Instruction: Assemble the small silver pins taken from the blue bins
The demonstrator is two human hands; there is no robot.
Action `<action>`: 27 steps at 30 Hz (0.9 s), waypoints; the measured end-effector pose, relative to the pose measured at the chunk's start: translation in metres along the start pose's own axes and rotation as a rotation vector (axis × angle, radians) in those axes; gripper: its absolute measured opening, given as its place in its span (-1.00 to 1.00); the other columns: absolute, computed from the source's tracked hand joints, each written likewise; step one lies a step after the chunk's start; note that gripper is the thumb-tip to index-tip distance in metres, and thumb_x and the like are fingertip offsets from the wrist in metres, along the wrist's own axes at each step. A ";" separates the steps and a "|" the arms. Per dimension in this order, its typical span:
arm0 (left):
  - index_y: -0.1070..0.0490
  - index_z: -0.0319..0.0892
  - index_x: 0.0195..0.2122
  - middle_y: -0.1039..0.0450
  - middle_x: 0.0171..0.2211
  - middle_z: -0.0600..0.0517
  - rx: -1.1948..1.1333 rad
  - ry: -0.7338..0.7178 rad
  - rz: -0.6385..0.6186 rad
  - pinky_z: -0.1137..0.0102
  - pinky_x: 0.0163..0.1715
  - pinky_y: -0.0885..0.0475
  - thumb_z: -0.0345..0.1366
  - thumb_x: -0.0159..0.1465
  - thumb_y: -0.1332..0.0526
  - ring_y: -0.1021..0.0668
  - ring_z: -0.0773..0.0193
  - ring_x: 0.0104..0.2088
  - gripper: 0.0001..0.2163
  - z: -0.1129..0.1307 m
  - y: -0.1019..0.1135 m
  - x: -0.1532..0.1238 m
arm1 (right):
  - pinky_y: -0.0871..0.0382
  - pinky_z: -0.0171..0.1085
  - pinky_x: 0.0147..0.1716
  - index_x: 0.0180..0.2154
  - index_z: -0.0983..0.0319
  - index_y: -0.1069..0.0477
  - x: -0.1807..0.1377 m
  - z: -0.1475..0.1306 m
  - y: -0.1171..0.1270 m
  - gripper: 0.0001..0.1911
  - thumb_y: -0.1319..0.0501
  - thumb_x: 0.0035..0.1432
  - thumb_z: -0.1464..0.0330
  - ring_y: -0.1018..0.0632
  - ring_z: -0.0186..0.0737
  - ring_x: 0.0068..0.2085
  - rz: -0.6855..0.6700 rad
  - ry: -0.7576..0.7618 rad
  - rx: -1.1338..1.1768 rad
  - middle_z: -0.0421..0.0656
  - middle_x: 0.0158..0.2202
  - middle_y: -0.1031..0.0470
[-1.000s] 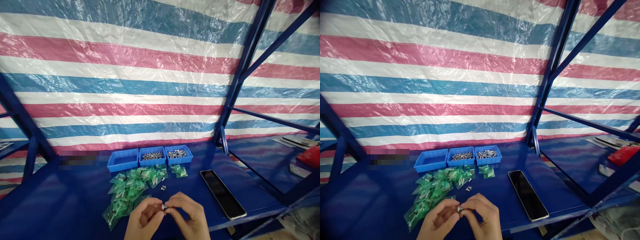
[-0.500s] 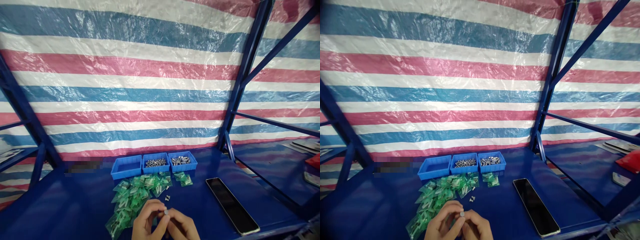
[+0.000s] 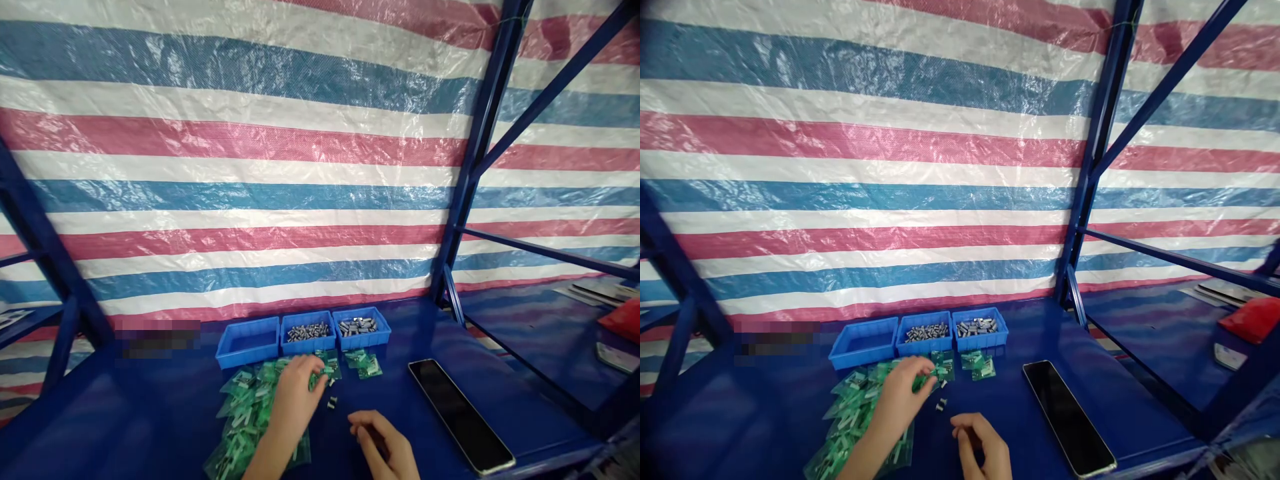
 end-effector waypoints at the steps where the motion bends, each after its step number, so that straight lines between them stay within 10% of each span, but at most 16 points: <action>1: -0.53 -0.12 -0.35 -0.56 -0.37 0.00 0.018 -0.001 -0.046 0.21 -0.20 -0.45 -0.49 0.11 -0.24 -0.58 0.05 -0.25 -0.85 0.003 -0.006 -0.012 | -0.49 -0.33 -0.41 -0.33 0.22 -0.60 0.003 0.002 0.002 -0.45 -0.18 0.17 -0.12 -0.60 -0.12 -0.39 0.002 0.005 -0.027 -0.06 -0.44 -0.59; 12: -0.51 -0.13 -0.38 -0.55 -0.30 -0.04 0.133 -0.011 -0.233 0.22 -0.17 -0.43 -0.59 0.18 -0.08 -0.56 0.06 -0.20 -0.73 0.008 -0.018 -0.037 | -0.52 -0.32 -0.40 -0.30 0.24 -0.57 0.009 0.001 -0.004 -0.57 -0.15 0.29 0.04 -0.62 -0.10 -0.37 -0.002 0.101 -0.100 -0.06 -0.42 -0.61; 27: -0.48 -0.15 -0.42 -0.58 -0.38 0.01 -0.822 0.378 -0.120 0.37 -0.18 -0.55 -0.24 0.08 -0.36 -0.65 0.15 -0.27 -0.87 0.030 0.006 -0.076 | -0.53 -0.35 -0.31 -0.13 0.17 -0.54 0.003 -0.045 0.001 -0.77 -0.20 0.23 0.50 -0.63 -0.19 -0.31 -0.248 0.412 -0.104 -0.12 -0.30 -0.61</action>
Point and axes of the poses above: each hand's wrist, its own x-axis towards the middle knuckle, its own y-axis out of the back of the hand, z = x × y, the point moved 1 cm from there along x, towards the middle knuckle
